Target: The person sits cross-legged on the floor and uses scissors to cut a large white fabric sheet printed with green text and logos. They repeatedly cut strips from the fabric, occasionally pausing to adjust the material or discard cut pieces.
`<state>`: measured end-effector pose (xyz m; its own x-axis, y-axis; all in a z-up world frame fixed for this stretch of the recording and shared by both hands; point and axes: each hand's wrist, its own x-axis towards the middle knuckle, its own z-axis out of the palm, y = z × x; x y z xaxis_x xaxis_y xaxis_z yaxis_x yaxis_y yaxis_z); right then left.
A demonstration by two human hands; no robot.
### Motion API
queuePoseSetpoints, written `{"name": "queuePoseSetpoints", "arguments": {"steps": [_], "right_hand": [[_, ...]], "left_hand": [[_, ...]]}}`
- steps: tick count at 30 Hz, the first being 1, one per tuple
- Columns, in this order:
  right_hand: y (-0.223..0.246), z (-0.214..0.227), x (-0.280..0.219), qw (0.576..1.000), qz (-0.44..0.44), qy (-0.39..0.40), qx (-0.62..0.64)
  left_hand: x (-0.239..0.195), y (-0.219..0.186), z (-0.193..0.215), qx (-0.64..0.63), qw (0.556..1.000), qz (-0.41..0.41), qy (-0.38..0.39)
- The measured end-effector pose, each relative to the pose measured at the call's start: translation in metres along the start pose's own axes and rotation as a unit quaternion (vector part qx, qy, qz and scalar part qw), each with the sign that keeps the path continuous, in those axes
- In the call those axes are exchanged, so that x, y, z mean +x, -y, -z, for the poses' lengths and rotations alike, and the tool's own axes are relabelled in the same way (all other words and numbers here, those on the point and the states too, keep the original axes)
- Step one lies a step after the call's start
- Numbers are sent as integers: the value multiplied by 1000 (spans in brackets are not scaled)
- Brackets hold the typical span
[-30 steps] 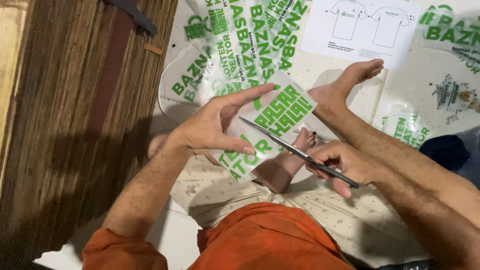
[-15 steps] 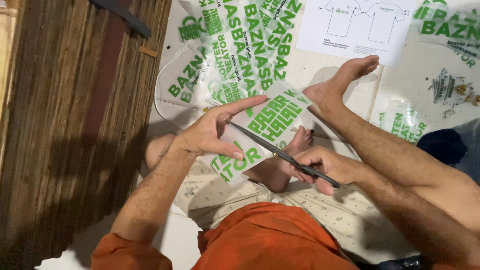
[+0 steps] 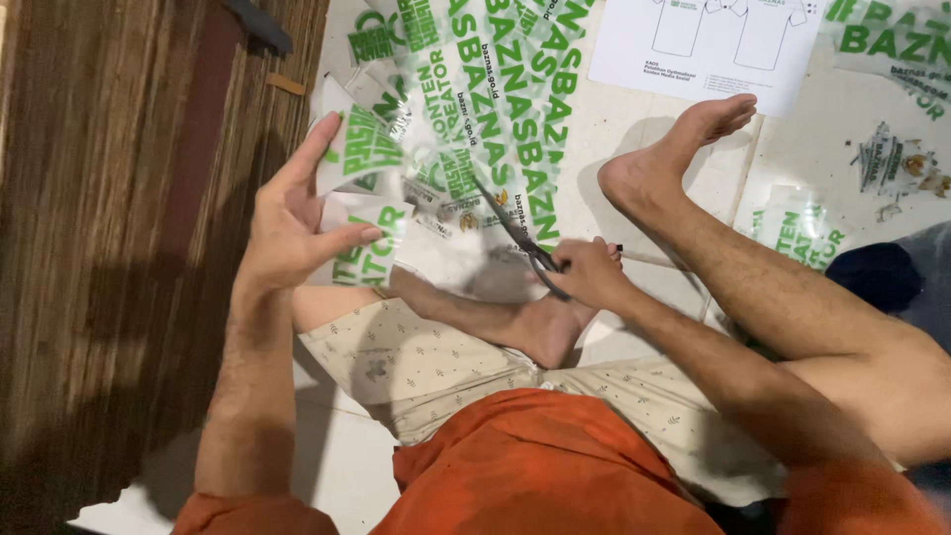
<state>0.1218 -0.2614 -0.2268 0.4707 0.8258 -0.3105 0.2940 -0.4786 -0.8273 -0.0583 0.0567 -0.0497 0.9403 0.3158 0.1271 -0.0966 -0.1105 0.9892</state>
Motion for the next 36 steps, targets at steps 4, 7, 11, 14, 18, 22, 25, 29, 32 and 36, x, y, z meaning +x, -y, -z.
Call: {"name": "queuePoseSetpoints", "arguments": {"steps": [4,7,11,14,18,22,25,29,32,36], "right_hand": [[31,-23,22,986,-11,-10,-165],[-17,-61,50,943,-68,-16,-325],[20,-30,43,935,49,1,-351],[68,3,29,985,-39,35,166],[107,45,30,775,28,107,622],[86,67,41,819,114,-61,559],[122,93,16,857,208,-120,457],[135,98,-9,858,233,-84,450],[115,106,-13,862,259,-78,430],[92,106,-15,886,271,-105,362]], "left_hand": [[-4,18,-17,55,997,-53,-5],[-13,11,-35,121,992,-46,14],[-22,4,-61,207,975,-18,80],[-25,17,-78,212,967,-3,143],[-24,-5,-113,212,943,28,255],[-24,-11,-118,179,953,105,219],[-20,7,-111,76,992,88,-46],[3,51,-95,-180,921,103,-328],[18,-2,-113,-240,896,64,-367],[35,-62,-131,-273,903,66,-324]]}}
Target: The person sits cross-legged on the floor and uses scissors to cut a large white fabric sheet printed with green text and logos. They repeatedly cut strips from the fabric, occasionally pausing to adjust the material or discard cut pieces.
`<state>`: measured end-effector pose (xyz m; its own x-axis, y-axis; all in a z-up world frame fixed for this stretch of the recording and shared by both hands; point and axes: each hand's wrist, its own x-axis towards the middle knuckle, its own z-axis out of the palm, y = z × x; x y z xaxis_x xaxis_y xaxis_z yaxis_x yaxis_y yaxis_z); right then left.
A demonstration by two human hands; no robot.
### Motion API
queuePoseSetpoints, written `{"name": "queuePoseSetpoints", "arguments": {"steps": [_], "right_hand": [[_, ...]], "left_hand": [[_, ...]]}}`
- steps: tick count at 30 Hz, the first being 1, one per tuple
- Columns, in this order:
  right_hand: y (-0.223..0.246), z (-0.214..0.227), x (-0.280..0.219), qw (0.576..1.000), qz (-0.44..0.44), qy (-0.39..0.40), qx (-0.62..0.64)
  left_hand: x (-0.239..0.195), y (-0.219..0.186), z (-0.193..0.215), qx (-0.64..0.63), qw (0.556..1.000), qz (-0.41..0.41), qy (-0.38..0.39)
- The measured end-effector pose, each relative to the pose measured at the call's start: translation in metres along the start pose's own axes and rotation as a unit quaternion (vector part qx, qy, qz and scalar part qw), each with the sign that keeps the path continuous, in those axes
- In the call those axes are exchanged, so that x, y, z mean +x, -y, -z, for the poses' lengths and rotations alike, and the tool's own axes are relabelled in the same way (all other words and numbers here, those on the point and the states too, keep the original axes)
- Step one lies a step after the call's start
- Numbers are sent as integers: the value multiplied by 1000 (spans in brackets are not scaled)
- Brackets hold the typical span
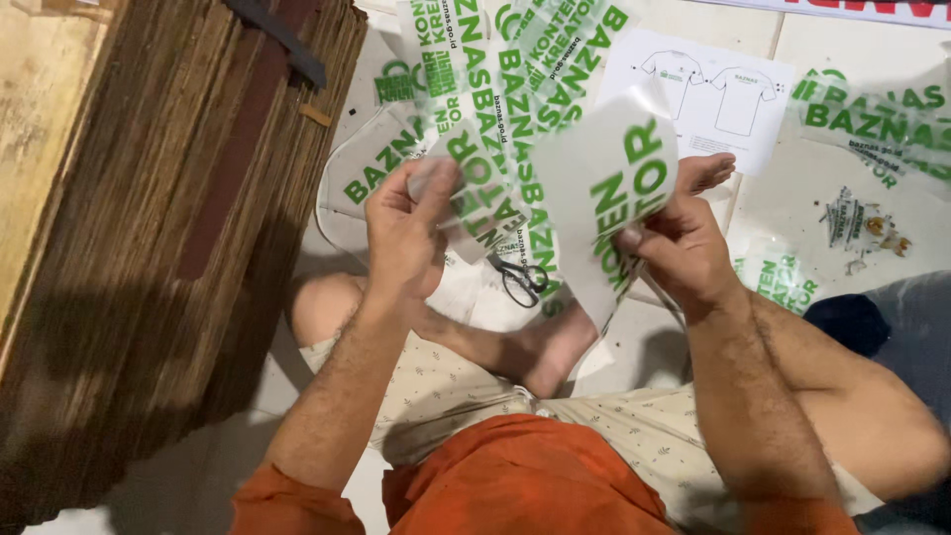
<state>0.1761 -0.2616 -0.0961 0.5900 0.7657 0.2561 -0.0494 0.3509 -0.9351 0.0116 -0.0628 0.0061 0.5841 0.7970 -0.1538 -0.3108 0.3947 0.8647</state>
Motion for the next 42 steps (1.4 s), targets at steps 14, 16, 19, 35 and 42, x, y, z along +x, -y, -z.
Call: {"name": "queuePoseSetpoints", "arguments": {"steps": [14,16,19,35,42], "right_hand": [[-10,-62,9,997,-11,4,-71],[-8,-65,4,998,-16,-6,-67],[-10,-76,3,987,-58,-73,-127],[9,-50,-36,963,-188,-38,-191],[26,-21,-44,966,-252,-59,10]], "left_hand": [[12,48,24,-141,977,115,114],[0,55,22,-204,955,124,177],[-4,89,37,-130,952,91,262],[11,61,-14,-111,965,186,145],[30,84,-23,-232,940,100,231]]}}
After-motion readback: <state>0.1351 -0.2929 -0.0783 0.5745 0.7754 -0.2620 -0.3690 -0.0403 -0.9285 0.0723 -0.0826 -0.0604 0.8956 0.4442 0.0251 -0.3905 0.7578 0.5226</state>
